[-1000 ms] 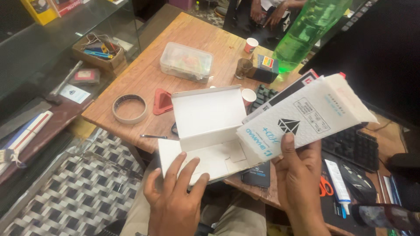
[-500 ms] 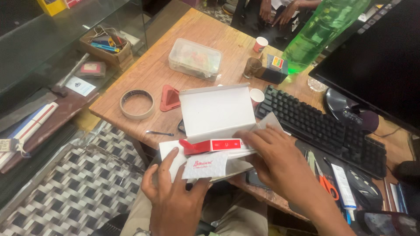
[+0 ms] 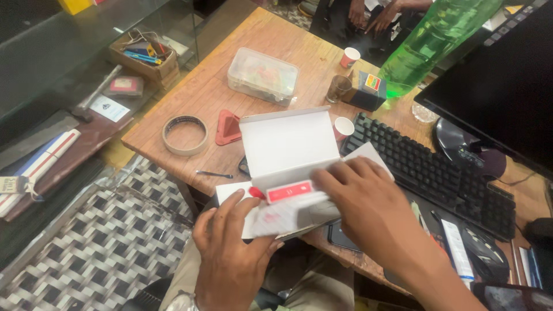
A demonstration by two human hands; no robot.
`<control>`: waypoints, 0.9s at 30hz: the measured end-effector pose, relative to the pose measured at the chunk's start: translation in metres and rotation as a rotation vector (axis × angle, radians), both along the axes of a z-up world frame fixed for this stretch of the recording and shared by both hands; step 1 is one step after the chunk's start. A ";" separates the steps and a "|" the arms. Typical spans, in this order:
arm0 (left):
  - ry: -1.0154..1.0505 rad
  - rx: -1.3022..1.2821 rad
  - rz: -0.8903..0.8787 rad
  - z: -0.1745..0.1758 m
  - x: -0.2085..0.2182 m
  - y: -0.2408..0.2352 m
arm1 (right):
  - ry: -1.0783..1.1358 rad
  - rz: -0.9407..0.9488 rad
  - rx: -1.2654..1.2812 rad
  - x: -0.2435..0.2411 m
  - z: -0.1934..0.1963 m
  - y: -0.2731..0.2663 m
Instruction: The person organizes phone repair parts and tools on a cluttered workbench. They move a screwdriver, scissors, and a tube of adhesive, then open a red plastic case and a white box to reveal phone batteries. The person places the items back and closes the boxes.
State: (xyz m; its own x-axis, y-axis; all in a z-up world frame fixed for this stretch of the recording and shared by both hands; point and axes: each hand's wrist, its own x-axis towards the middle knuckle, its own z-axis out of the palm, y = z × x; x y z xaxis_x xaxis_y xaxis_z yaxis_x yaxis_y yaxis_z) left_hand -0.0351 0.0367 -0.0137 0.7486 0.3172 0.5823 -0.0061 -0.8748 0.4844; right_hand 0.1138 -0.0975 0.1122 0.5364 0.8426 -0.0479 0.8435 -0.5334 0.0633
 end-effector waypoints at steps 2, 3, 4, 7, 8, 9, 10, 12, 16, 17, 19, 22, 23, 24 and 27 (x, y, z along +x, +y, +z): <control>0.005 -0.024 -0.019 0.001 0.001 0.000 | 0.053 0.053 0.080 0.006 -0.007 0.002; 0.007 -0.034 -0.028 0.002 0.001 0.001 | 0.081 0.098 0.139 0.010 -0.011 0.004; -0.002 -0.045 -0.028 0.003 0.001 0.001 | 0.109 0.147 0.199 0.015 -0.015 0.006; -0.010 -0.068 -0.029 0.006 0.001 0.003 | -0.053 0.311 0.299 0.025 -0.023 0.003; -0.001 -0.073 -0.034 0.007 0.000 0.003 | 0.017 0.248 0.306 0.028 -0.025 0.002; 0.008 -0.079 -0.039 0.007 0.000 0.003 | 0.087 0.185 0.312 0.032 -0.026 0.001; 0.016 -0.082 -0.031 0.008 0.001 0.002 | 0.155 0.119 0.316 0.036 -0.027 0.000; 0.034 -0.087 -0.015 0.010 0.002 0.002 | 0.222 0.072 0.389 0.041 -0.022 -0.004; 0.043 -0.133 -0.024 0.012 0.003 0.003 | 0.129 0.055 0.334 0.039 -0.010 -0.008; 0.048 -0.124 -0.023 0.012 0.003 0.004 | 0.076 0.100 0.304 0.037 -0.009 -0.007; 0.048 -0.103 -0.026 0.009 0.002 0.002 | -0.024 0.187 0.236 0.031 -0.010 -0.004; 0.027 -0.049 -0.032 0.003 0.002 0.002 | -0.100 0.131 0.096 0.023 -0.010 0.001; 0.025 -0.030 -0.033 0.002 0.002 0.002 | -0.115 0.121 0.094 0.021 -0.010 0.003; 0.024 -0.010 -0.032 0.000 0.001 0.002 | -0.130 0.113 0.092 0.018 -0.009 0.005; 0.002 0.036 -0.044 -0.001 0.001 0.004 | -0.118 0.114 0.055 0.016 -0.010 0.011</control>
